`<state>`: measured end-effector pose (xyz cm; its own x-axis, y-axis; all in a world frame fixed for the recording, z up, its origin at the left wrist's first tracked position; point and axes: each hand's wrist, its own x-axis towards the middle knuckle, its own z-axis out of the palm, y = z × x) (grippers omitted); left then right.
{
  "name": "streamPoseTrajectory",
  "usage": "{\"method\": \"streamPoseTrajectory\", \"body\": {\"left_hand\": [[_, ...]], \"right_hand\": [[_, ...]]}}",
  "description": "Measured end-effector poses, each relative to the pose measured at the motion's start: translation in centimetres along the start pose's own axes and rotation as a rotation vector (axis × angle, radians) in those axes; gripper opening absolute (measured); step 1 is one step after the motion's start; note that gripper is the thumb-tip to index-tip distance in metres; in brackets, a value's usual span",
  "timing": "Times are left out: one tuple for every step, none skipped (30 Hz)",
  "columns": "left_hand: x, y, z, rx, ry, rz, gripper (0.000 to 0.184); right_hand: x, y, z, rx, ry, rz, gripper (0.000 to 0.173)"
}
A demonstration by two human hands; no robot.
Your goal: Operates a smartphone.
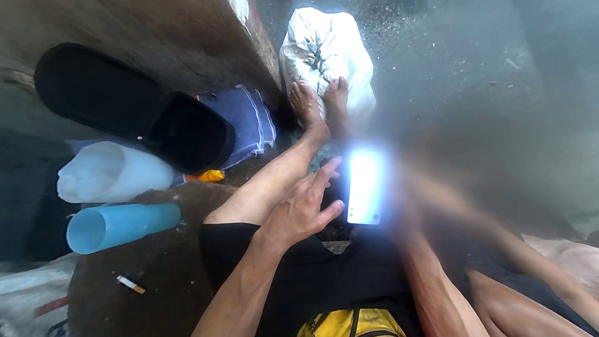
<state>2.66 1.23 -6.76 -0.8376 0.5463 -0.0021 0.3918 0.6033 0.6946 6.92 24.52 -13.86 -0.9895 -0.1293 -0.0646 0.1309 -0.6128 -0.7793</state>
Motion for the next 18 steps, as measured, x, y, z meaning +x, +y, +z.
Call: {"method": "streamPoseTrajectory", "body": {"left_hand": [[-0.01,0.0,0.05,0.003,0.0,-0.01,0.071],[0.0,-0.06,0.12,0.011,0.001,-0.017,0.071],[0.02,-0.12,0.18,0.025,-0.001,-0.027,0.071],[0.01,-0.16,0.25,0.04,-0.007,-0.045,0.071],[0.0,-0.2,0.28,0.056,-0.01,-0.059,0.072],[-0.03,-0.22,0.29,0.065,-0.014,-0.073,0.072],[-0.07,-0.25,0.28,0.07,-0.018,-0.08,0.073],[-0.07,-0.28,0.26,0.071,-0.019,-0.082,0.073],[-0.03,-0.27,0.24,0.07,-0.021,-0.085,0.072],[0.02,-0.29,0.23,0.067,-0.022,-0.087,0.072],[0.07,-0.3,0.23,0.067,-0.026,-0.091,0.072],[0.1,-0.3,0.23,0.067,-0.029,-0.094,0.072],[0.1,-0.31,0.23,0.064,-0.029,-0.095,0.072],[0.09,-0.32,0.22,0.062,-0.026,-0.093,0.073],[0.06,-0.35,0.22,0.061,-0.024,-0.091,0.073],[0.04,-0.38,0.23,0.064,-0.021,-0.087,0.073],[0.03,-0.38,0.24,0.068,-0.02,-0.086,0.073],[0.04,-0.34,0.24,0.075,-0.026,-0.091,0.073]], "right_hand": [[-0.04,-0.12,0.09,-0.003,0.003,0.005,0.059],[-0.08,-0.23,0.18,0.007,0.004,0.009,0.059],[-0.15,-0.42,0.38,0.019,0.01,0.019,0.059],[-0.21,-0.52,0.52,0.025,0.014,0.027,0.059],[-0.23,-0.56,0.57,0.029,0.014,0.032,0.059],[-0.24,-0.58,0.58,0.026,0.009,0.035,0.06],[-0.23,-0.54,0.61,0.024,0.008,0.036,0.061],[-0.21,-0.52,0.63,0.023,0.009,0.037,0.06],[-0.2,-0.52,0.67,0.024,0.01,0.039,0.06],[-0.19,-0.51,0.7,0.027,0.01,0.042,0.059],[-0.19,-0.51,0.71,0.028,0.01,0.045,0.059],[-0.19,-0.51,0.72,0.029,0.01,0.048,0.059],[-0.19,-0.52,0.73,0.033,0.008,0.05,0.059],[-0.18,-0.54,0.77,0.036,0.004,0.049,0.058],[-0.2,-0.58,0.82,0.041,0.001,0.048,0.059],[-0.2,-0.59,0.85,0.043,0.002,0.045,0.058],[-0.2,-0.58,0.84,0.043,0.006,0.046,0.058],[-0.22,-0.57,0.79,0.041,0.01,0.047,0.058]]}}
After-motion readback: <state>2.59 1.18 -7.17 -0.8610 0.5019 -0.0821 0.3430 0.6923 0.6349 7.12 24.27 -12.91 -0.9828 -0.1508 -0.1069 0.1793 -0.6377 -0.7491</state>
